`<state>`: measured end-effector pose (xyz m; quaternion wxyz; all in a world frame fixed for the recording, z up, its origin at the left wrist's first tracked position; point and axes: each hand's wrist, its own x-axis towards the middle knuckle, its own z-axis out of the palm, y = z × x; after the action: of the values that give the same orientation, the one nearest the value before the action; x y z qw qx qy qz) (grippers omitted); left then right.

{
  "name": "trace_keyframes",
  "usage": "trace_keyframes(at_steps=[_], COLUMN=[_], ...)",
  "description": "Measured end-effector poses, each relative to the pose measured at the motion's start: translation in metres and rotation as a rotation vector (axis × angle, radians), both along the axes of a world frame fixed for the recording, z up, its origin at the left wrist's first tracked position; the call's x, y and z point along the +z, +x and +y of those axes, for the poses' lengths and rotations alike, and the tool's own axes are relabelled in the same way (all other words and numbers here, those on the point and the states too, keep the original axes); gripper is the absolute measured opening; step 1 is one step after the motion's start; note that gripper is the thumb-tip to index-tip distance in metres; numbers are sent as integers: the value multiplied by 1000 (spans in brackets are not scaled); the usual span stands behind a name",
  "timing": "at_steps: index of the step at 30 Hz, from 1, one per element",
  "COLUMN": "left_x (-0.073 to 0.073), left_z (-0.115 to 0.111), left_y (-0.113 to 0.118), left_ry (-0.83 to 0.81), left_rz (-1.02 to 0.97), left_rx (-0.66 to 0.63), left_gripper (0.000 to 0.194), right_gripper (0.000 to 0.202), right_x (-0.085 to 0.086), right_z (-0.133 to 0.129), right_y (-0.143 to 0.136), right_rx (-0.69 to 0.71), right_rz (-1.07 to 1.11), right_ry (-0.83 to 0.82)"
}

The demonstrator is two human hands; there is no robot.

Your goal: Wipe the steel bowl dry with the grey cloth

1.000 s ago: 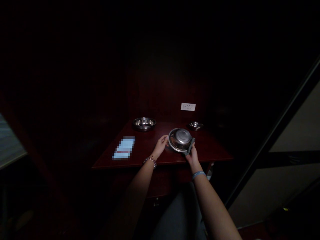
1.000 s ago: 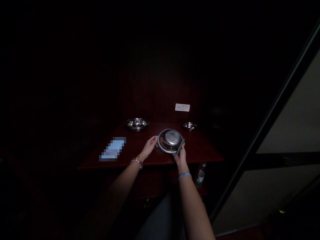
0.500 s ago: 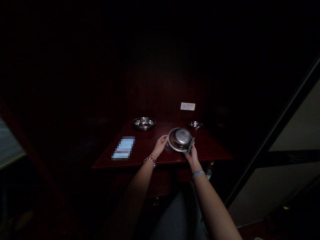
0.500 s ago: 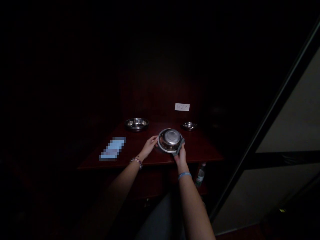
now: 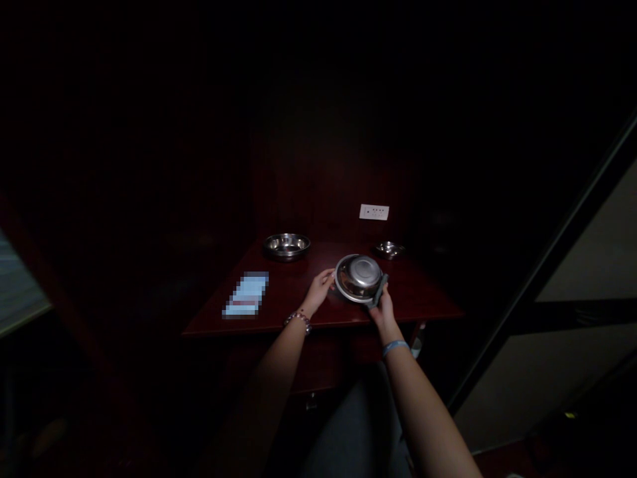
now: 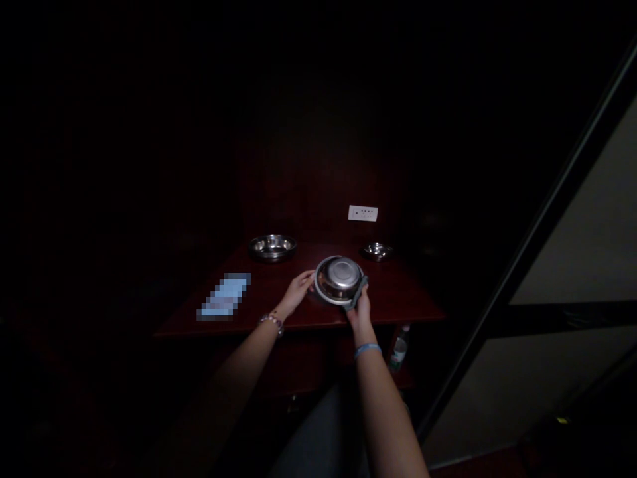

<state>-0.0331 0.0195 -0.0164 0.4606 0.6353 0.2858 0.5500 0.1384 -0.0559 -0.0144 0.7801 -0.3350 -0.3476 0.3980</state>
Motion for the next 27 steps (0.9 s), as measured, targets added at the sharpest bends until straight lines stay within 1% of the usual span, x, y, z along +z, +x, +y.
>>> trace_keyframes(at_steps=[4,6,11,13,17,23,25,27], left_x=[1,2,2,2,1,1,0,0], left_z=[-1,-2,-3,-3,-2,-3,-2,-2], left_y=[0,0,0,0,0,0,0,0], left_ry=[-8,-13,-23,-26,-26,-19,-15,-11], left_rz=[7,6,-3,-6,-8,7,8,6], left_rx=[6,2,-9,-8,-3,9,7,3], left_gripper=[35,35,34,33,35,41,42,42], right_gripper=[47,46,45,45,44,44,44,41], right_x=[-2,-2,-1,-2,-7,-17,-19,-21], right_z=[2,2,1,2,7,15,16,18], right_y=[0,0,1,1,3,6,7,8], right_rx=[17,14,35,30,-1,8,15,11], right_rz=[162,188,40,22,51,185,186,134], right_ry=[-149,-171,-57,-38,-82,-125,-120,-67])
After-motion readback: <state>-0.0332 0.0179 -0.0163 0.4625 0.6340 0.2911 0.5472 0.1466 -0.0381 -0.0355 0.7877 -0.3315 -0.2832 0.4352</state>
